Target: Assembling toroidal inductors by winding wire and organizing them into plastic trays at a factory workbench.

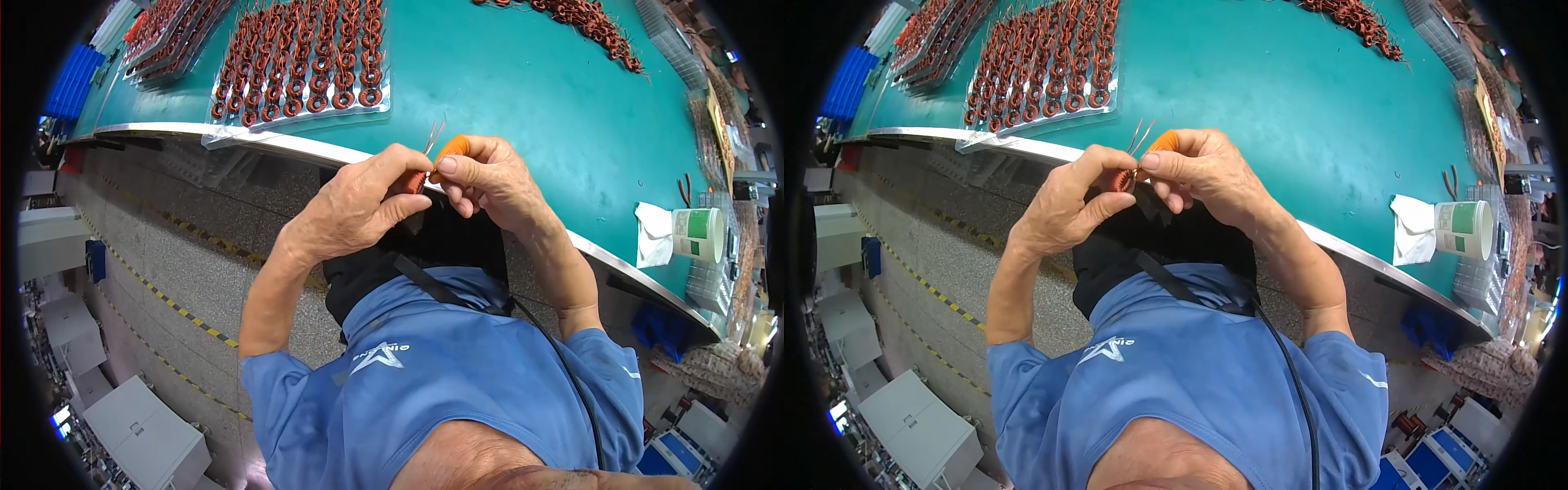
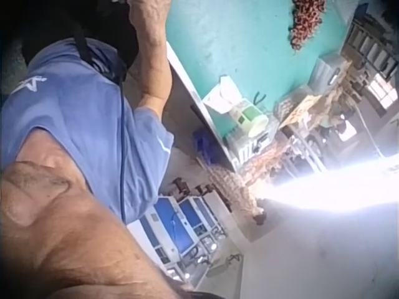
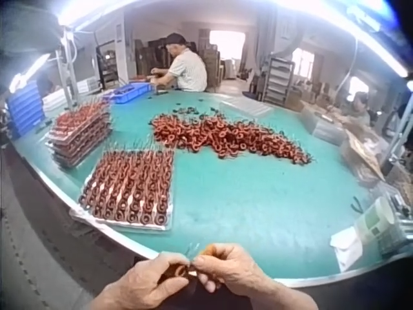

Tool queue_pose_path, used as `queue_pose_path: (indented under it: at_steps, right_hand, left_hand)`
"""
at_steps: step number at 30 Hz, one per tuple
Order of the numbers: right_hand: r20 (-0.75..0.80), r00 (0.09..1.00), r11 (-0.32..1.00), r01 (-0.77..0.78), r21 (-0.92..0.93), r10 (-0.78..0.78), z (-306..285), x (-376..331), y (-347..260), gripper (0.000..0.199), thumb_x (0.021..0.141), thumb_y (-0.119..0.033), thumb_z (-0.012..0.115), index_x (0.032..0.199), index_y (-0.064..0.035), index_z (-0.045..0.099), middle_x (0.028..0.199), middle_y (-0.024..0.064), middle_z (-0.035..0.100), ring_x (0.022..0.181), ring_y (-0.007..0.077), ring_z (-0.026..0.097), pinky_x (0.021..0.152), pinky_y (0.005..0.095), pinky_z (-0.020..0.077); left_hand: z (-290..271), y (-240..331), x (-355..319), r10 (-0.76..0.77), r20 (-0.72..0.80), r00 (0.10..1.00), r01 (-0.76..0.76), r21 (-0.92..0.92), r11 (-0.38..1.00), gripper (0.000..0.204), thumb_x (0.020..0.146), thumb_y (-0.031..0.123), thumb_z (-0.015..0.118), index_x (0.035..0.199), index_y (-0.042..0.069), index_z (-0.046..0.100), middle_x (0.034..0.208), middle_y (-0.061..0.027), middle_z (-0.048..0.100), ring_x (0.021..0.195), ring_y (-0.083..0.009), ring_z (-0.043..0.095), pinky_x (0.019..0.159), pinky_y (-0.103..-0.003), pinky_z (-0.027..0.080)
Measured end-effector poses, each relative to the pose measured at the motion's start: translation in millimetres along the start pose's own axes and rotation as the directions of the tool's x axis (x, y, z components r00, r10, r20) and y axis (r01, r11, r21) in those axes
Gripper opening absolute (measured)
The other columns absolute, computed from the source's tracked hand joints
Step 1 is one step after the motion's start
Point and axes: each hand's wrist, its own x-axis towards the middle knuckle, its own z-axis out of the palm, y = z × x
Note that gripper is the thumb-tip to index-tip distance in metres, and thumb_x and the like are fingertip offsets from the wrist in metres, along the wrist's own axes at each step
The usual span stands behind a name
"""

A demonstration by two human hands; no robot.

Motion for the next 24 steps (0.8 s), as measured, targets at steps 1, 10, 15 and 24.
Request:
queue_pose_path:
  at_steps: [1, 10, 15, 24]
  right_hand:
    - [0.030, 1.000, 0.999, 0.009, -0.041, -0.008, -1, -1, 0, 0.024, 0.089, -0.027, 0.068, 0.086, -0.0026, 0.066, 0.065, 0.0025, 0.061, 0.049, 0.0072, 0.054, 0.043, 0.0192, 0.0384]
    - [-0.021, 1.000, 0.988, -0.012, -0.155, 0.009, 4, 3, 6, 0.021, 0.090, -0.024, 0.065, 0.088, -0.0028, 0.066, 0.065, 0.0016, 0.061, 0.049, 0.0069, 0.055, 0.044, 0.0186, 0.0388]
    - [-0.040, 0.999, 0.981, -0.009, -0.194, 0.002, 3, 7, 13, 0.020, 0.089, -0.022, 0.063, 0.088, -0.0020, 0.066, 0.064, 0.0016, 0.060, 0.050, 0.0071, 0.055, 0.045, 0.0199, 0.0399]
    - [-0.122, 0.979, 0.986, 0.162, -0.034, -0.165, 12, 0, 6, 0.018, 0.083, -0.017, 0.065, 0.084, 0.0012, 0.064, 0.062, 0.0022, 0.056, 0.047, 0.0069, 0.046, 0.041, 0.0218, 0.0358]
  left_hand:
    - [-3, 3, 1, 0.002, 0.001, 1.000, -0.002, 0.000, 1.000, 0.029, 0.087, 0.013, 0.067, 0.109, 0.003, 0.051, 0.083, -0.0101, 0.056, 0.075, -0.0270, 0.060, 0.067, -0.036, 0.048]
    - [-1, 9, 0, 0.243, 0.281, 0.929, -0.363, 0.822, 0.439, 0.025, 0.079, 0.007, 0.061, 0.103, 0.002, 0.056, 0.089, -0.0103, 0.052, 0.077, -0.0218, 0.058, 0.068, -0.034, 0.049]
    - [9, -6, -4, 0.232, 0.253, 0.939, -0.329, 0.856, 0.398, 0.020, 0.081, 0.010, 0.057, 0.100, 0.002, 0.056, 0.087, -0.0105, 0.053, 0.077, -0.0211, 0.057, 0.070, -0.033, 0.048]
    - [41, -20, -5, -0.123, -0.307, 0.944, 0.013, -0.338, 0.941, 0.024, 0.094, 0.013, 0.061, 0.108, -0.001, 0.048, 0.085, -0.0086, 0.061, 0.072, -0.0120, 0.061, 0.066, -0.026, 0.052]
